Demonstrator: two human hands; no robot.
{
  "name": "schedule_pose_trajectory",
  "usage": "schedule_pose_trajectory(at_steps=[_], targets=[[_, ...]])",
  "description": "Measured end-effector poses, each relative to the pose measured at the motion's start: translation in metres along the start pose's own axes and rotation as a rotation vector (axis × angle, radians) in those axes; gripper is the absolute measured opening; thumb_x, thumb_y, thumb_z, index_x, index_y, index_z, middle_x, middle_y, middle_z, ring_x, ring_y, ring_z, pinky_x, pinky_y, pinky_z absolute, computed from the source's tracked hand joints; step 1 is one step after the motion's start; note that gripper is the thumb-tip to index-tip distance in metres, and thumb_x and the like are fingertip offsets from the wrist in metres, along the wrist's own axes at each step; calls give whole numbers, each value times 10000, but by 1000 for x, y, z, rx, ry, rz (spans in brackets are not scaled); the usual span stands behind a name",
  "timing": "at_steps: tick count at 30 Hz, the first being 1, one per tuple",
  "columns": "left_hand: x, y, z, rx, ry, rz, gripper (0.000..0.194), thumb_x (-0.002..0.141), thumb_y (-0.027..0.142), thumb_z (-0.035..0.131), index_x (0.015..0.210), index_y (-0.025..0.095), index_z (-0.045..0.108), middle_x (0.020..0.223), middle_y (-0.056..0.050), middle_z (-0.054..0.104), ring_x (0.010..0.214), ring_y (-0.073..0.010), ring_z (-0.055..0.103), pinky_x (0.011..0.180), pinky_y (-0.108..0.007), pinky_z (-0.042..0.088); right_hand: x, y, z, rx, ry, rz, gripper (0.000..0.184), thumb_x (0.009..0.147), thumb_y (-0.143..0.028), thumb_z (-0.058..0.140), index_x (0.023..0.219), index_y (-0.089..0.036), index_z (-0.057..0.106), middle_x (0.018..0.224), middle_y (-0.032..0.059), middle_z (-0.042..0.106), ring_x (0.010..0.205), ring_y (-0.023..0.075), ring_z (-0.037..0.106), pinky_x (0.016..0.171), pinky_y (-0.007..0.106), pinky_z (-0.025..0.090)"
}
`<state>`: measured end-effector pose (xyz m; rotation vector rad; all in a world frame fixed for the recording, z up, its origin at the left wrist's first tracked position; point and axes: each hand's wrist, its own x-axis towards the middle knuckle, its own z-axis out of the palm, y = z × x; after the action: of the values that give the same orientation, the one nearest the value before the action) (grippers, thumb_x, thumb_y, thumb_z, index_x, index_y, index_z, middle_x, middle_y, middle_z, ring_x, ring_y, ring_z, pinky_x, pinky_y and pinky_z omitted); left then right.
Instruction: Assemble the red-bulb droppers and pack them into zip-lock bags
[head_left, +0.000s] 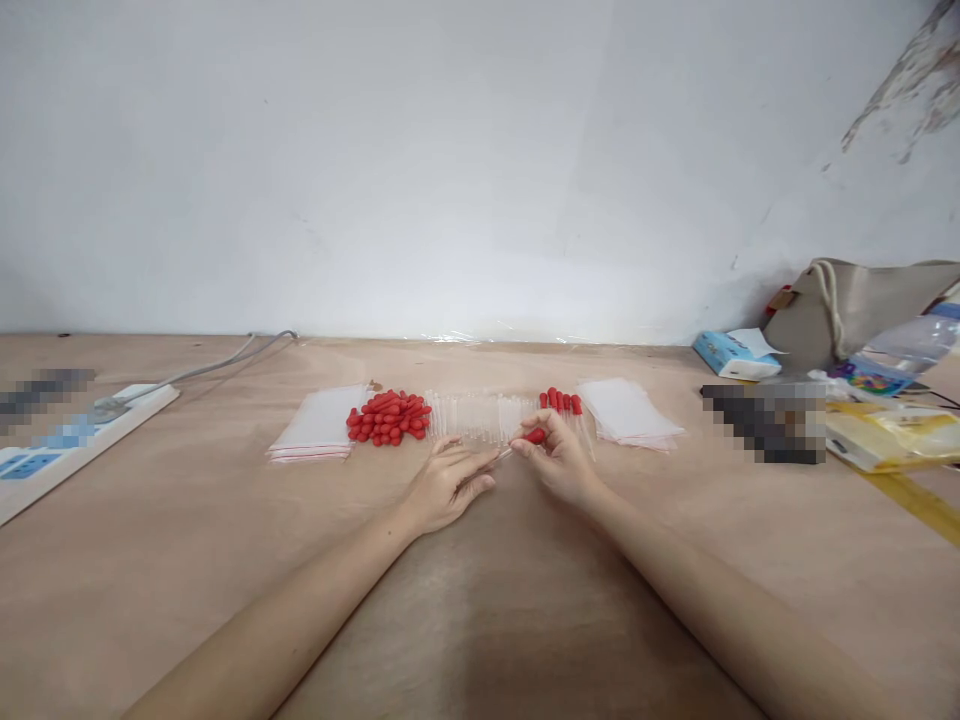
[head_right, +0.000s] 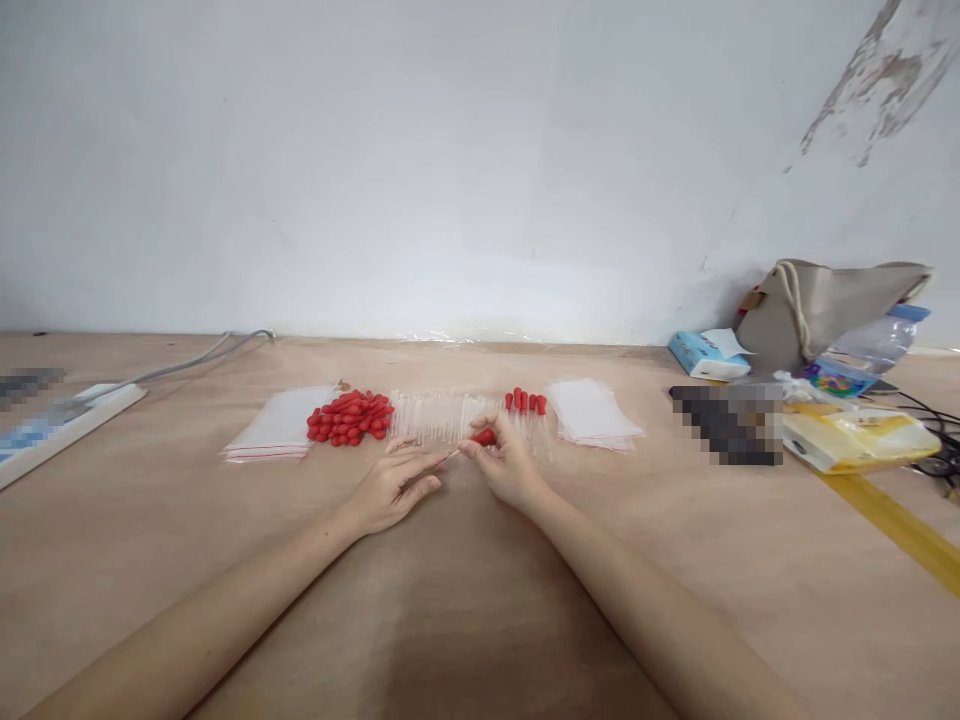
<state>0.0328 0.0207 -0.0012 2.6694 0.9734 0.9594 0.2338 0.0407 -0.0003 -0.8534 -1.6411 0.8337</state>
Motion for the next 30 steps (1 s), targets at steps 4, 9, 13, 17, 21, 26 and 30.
schedule_pose_trajectory(at_steps=[4,9,13,17,21,26,30], targets=[[0,2,-3,21,-24,-59,342,882,310,405,1210,223,448,1100,-67,602,1026,-187,527,962,-407,254,28,6,-31,47,227,124,393,726,-486,541,975,-192,461,654,-29,536,562,101,513,553,242,416],[1,0,-2,43,-53,-43,255,876,306,418,1062,205,559,990,-49,633,952,-181,535,918,-377,281,63,26,-81,-543,266,246,397,760,-442,492,1013,-150,584,533,-35,504,515,111,482,557,245,375],[1,-1,0,51,-65,-42,236,876,305,415,1000,208,591,930,-39,638,908,-175,533,894,-372,290,66,41,-85,-893,172,317,369,763,-385,494,1044,-175,609,671,19,614,659,158,556,633,269,380],[0,-1,0,63,-80,-39,238,879,300,410,989,208,599,911,-36,632,893,-173,527,886,-370,290,60,43,-77,-1099,157,314,409,781,-424,456,1097,-195,580,798,51,642,784,206,572,683,306,368],[1,0,-1,59,-86,-33,231,881,291,409,956,200,608,879,-30,628,875,-163,526,880,-357,292,48,36,-71,-1077,139,234,502,735,-505,490,1126,-191,533,820,49,634,789,197,567,674,292,359],[2,0,0,47,-91,-21,229,883,289,406,920,205,615,872,-20,627,867,-152,526,881,-348,289,34,30,-68,-1126,69,202,422,711,-456,526,1062,-223,549,780,23,636,757,189,565,675,287,333],[1,-1,0,54,-98,-28,241,885,295,397,895,207,622,866,-21,629,861,-153,532,876,-350,291,30,30,-73,-1093,127,286,354,735,-370,491,1043,-211,558,703,3,632,697,170,568,677,273,327]])
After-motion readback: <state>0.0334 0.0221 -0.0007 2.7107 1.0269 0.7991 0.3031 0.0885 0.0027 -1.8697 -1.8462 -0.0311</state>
